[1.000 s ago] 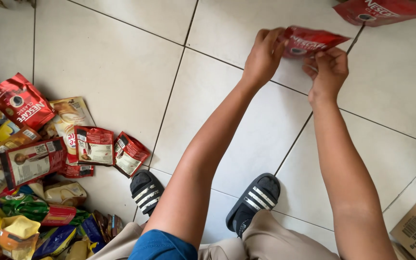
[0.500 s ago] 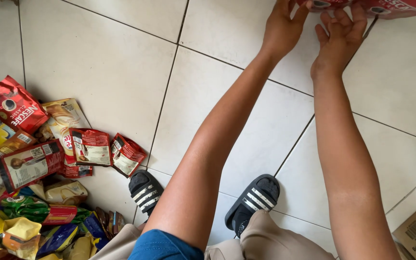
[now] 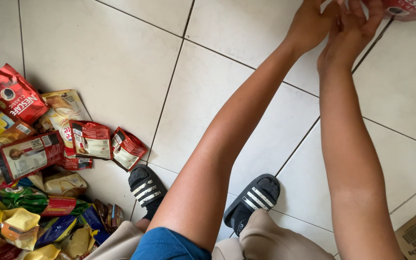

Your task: The person sits on a tiled floor and sorts a large pile of packaged food items. They pick up individual packets of coffee and creamer, separating them from the main pile and arranging them into neat rows on the floor.

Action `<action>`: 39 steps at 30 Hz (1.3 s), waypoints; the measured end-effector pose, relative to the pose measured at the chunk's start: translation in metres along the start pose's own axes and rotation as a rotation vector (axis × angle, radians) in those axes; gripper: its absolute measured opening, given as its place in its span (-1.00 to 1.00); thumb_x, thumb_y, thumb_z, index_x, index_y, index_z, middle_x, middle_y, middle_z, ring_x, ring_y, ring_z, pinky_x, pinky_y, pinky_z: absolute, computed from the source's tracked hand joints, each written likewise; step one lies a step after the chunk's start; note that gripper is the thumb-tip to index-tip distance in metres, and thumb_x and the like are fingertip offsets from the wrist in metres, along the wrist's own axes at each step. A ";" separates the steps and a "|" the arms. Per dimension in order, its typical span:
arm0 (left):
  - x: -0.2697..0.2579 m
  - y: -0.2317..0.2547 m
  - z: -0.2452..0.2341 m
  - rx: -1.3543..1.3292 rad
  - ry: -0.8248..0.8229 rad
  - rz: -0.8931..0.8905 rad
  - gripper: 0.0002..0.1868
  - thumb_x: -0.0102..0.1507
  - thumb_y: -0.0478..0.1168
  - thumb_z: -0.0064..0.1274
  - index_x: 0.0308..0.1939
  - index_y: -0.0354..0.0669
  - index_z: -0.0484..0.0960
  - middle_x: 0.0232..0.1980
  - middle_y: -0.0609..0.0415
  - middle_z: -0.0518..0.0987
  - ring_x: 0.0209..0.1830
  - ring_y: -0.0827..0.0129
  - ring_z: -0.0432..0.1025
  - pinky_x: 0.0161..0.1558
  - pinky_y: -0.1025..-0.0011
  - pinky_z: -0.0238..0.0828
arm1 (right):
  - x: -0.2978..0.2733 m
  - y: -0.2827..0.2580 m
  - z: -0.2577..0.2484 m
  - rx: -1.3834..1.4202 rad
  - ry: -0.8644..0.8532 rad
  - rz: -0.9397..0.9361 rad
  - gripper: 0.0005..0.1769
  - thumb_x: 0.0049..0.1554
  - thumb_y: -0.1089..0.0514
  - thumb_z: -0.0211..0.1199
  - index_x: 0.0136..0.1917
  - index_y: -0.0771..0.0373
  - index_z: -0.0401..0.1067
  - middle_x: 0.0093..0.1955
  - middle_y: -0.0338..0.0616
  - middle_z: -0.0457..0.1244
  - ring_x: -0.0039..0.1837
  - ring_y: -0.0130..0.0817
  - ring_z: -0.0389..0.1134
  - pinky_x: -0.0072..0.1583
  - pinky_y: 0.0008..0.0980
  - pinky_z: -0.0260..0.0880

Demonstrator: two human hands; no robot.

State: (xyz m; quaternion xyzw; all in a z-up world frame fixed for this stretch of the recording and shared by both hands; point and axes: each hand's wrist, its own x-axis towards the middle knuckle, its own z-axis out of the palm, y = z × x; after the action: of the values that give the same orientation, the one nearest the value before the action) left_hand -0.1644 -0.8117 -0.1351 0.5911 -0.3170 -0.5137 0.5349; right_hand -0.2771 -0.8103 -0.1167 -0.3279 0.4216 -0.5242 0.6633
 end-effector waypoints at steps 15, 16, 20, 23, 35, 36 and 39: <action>-0.077 0.032 -0.057 0.069 0.006 -0.013 -0.35 0.41 -0.03 -0.02 0.55 -0.08 0.22 0.55 -0.14 0.34 0.43 -0.06 0.36 0.32 0.14 0.43 | -0.022 -0.010 0.013 -0.181 -0.016 0.146 -0.30 0.41 0.36 0.01 0.67 0.00 -0.18 0.68 0.06 -0.01 0.62 -0.04 0.17 0.61 -0.13 0.30; -0.093 0.038 -0.068 0.074 0.019 -0.004 -0.35 0.41 -0.03 -0.02 0.55 -0.08 0.22 0.55 -0.14 0.34 0.43 -0.06 0.36 0.32 0.14 0.43 | -0.031 -0.016 0.028 -0.175 -0.032 0.145 -0.30 0.41 0.36 0.01 0.67 0.00 -0.18 0.68 0.06 -0.01 0.62 -0.04 0.17 0.61 -0.13 0.30; -0.171 0.062 -0.128 0.182 0.256 -0.071 -0.48 0.42 -0.01 -0.03 0.42 -0.10 0.40 0.41 -0.10 0.46 0.28 0.10 0.50 0.20 0.21 0.51 | -0.072 -0.012 0.072 -0.422 -0.049 0.273 -0.41 0.34 0.32 0.08 0.58 0.12 0.05 0.51 -0.03 0.16 0.37 -0.22 0.37 0.32 -0.22 0.45; -0.228 0.056 -0.187 0.324 0.489 -0.043 -0.56 0.39 -0.08 0.01 0.33 -0.10 0.48 0.28 -0.06 0.52 0.20 0.16 0.51 0.17 0.24 0.50 | -0.096 0.025 0.090 -0.468 -0.220 0.326 -0.49 0.33 0.34 0.12 0.50 0.18 0.15 0.38 -0.05 0.25 0.21 -0.30 0.42 0.16 -0.31 0.48; -0.421 0.004 -0.371 0.972 1.270 -0.387 -0.31 0.27 -0.06 0.12 0.41 -0.23 0.30 0.46 -0.25 0.24 0.49 -0.10 0.11 0.44 -0.03 0.07 | -0.244 0.112 0.224 -0.577 -0.962 0.654 -0.53 0.22 0.21 0.21 0.40 0.18 0.32 0.29 -0.12 0.36 0.23 -0.38 0.41 0.17 -0.37 0.42; -0.428 -0.003 -0.374 0.952 1.318 -0.490 -0.23 0.26 0.01 0.15 0.45 -0.23 0.26 0.51 -0.28 0.16 0.52 -0.16 0.02 0.47 -0.08 -0.01 | -0.256 0.111 0.234 -0.601 -1.042 0.627 -0.51 0.22 0.20 0.22 0.42 0.21 0.32 0.32 -0.10 0.35 0.28 -0.37 0.39 0.23 -0.35 0.41; -0.423 -0.028 -0.363 0.872 1.150 -0.709 -0.09 0.30 0.08 0.10 0.56 -0.27 0.03 0.59 -0.40 -0.16 0.55 -0.27 -0.23 0.40 -0.18 -0.23 | -0.276 0.093 0.253 -0.702 -1.183 0.527 -0.44 0.19 0.17 0.24 0.46 0.20 0.30 0.38 -0.10 0.33 0.33 -0.33 0.38 0.28 -0.31 0.40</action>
State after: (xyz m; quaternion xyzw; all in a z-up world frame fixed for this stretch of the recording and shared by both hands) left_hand 0.0593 -0.3031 -0.0843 0.9843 0.0425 -0.0983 0.1404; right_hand -0.0359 -0.5223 -0.0306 -0.6365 0.2013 0.0830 0.7399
